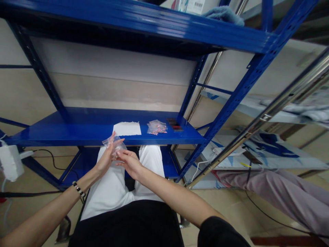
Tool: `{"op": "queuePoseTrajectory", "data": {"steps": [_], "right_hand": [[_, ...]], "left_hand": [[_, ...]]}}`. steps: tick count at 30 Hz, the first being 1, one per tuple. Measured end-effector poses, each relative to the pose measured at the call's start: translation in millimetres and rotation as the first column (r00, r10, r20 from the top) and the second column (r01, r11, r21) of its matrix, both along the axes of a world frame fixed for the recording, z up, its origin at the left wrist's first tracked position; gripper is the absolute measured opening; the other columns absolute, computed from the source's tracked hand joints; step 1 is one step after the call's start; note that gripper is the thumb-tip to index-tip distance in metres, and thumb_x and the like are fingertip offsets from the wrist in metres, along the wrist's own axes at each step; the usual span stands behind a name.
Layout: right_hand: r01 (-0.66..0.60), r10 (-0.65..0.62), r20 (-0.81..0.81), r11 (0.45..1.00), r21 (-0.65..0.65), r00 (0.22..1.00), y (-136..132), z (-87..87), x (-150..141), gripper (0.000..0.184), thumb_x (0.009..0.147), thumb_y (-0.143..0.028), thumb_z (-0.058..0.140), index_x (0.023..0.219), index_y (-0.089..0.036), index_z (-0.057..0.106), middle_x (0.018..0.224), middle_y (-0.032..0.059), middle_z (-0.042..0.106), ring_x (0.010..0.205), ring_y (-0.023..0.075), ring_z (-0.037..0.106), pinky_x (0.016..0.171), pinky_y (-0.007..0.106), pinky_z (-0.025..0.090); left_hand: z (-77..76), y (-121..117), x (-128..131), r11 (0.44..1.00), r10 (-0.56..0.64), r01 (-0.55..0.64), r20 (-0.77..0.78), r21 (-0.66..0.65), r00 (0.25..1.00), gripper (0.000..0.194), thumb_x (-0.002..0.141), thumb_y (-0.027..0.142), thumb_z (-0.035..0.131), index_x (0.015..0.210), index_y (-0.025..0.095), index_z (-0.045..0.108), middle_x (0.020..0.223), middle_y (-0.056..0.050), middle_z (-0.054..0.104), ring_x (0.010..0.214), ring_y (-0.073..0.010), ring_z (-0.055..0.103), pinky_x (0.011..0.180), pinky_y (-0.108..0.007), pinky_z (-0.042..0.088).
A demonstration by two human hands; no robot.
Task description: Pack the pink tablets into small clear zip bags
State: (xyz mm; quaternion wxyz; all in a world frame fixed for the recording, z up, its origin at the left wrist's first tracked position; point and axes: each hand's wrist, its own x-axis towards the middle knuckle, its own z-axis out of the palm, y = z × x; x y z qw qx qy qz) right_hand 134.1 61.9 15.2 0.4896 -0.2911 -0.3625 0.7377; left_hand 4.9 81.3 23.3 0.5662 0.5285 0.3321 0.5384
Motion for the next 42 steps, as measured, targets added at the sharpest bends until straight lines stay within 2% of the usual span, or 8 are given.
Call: {"op": "queuePoseTrajectory", "data": {"steps": [8,10,12,14,16,25,33,42], "right_hand": [[0.183,-0.301,0.346,0.924,0.335,0.888,86.9,45.4,37.3,0.029,0.073,-0.037,0.077,0.087,-0.015,0.063,0.081,0.0051,0.069,0.066,0.0168,0.07,0.05,0.021,0.048],[0.143,-0.426,0.546,0.863,0.485,0.721,122.4,67.0,54.0,0.021,0.08,-0.032,0.071,0.087,-0.015,0.061,0.074,0.0033,0.067,0.058,0.0148,0.066,0.049,0.021,0.045],[-0.088,-0.525,0.726,0.781,0.618,0.444,153.9,90.0,67.0,0.01,0.085,-0.023,0.062,0.087,-0.013,0.062,0.075,0.004,0.067,0.06,0.0132,0.063,0.056,0.023,0.045],[-0.37,-0.578,0.789,0.701,0.61,0.206,177.9,111.3,73.2,0.007,0.085,-0.015,0.058,0.089,-0.013,0.065,0.079,0.0051,0.068,0.068,0.0135,0.063,0.065,0.024,0.045],[-0.531,-0.579,0.809,0.657,0.535,0.099,194.1,128.2,71.8,0.008,0.079,-0.009,0.062,0.084,-0.014,0.067,0.079,0.0046,0.069,0.073,0.0146,0.062,0.069,0.024,0.042],[-0.734,-0.556,0.823,0.606,0.308,-0.114,220.7,148.5,36.8,0.024,0.071,-0.003,0.066,0.089,-0.018,0.072,0.083,0.0033,0.071,0.079,0.0171,0.061,0.068,0.026,0.037],[-0.704,-0.515,0.856,0.62,0.345,-0.034,231.1,145.5,35.7,0.022,0.07,-0.003,0.071,0.087,-0.017,0.075,0.079,0.0031,0.071,0.071,0.0145,0.059,0.067,0.025,0.039],[-0.678,-0.54,0.834,0.656,0.332,-0.114,238.2,140.5,46.7,0.014,0.075,-0.011,0.072,0.088,-0.015,0.077,0.087,0.0072,0.073,0.074,0.0168,0.062,0.068,0.026,0.041]], "left_hand": [[-12.4,2.7,-7.9,0.995,0.09,-0.096,-0.21,-0.021,0.974,0.06,0.093,0.048,0.048,0.147,0.03,0.03,0.138,-0.01,0.051,0.132,-0.0241,0.043,0.11,-0.043,0.029],[-17.2,2.0,-10.3,0.989,0.1,-0.124,-0.252,-0.082,0.962,0.057,0.091,0.042,0.052,0.143,0.027,0.035,0.131,-0.012,0.055,0.124,-0.0244,0.049,0.104,-0.042,0.034],[-21.6,2.1,-11.1,0.98,0.085,-0.13,-0.283,-0.147,0.955,0.055,0.088,0.037,0.053,0.139,0.025,0.037,0.126,-0.012,0.057,0.118,-0.0243,0.053,0.099,-0.041,0.038],[-25.5,3.9,-10.8,0.976,0.059,-0.12,-0.307,-0.182,0.95,0.053,0.087,0.033,0.052,0.137,0.023,0.039,0.123,-0.012,0.057,0.113,-0.0238,0.055,0.095,-0.04,0.04],[-29.1,7.3,-10.3,0.983,0.039,-0.098,-0.34,-0.157,0.94,0.048,0.085,0.027,0.051,0.132,0.021,0.044,0.12,-0.012,0.058,0.109,-0.0233,0.056,0.095,-0.04,0.041],[-37.3,5.2,-11.1,0.995,-0.015,0.07,-0.587,0.07,0.809,0.035,0.075,0.014,0.048,0.105,0.019,0.064,0.12,-0.01,0.058,0.119,-0.0255,0.049,0.103,-0.04,0.036],[-26.2,0.8,-9.9,0.983,-0.001,0.129,-0.689,0.134,0.725,0.034,0.074,0.014,0.048,0.102,0.019,0.066,0.11,-0.009,0.058,0.109,-0.0248,0.052,0.101,-0.04,0.036],[-30.9,-4.1,-9.6,0.969,0.0,0.172,-0.698,0.177,0.716,0.032,0.074,0.013,0.049,0.1,0.021,0.066,0.11,-0.009,0.057,0.11,-0.0249,0.051,0.103,-0.04,0.035]]}}
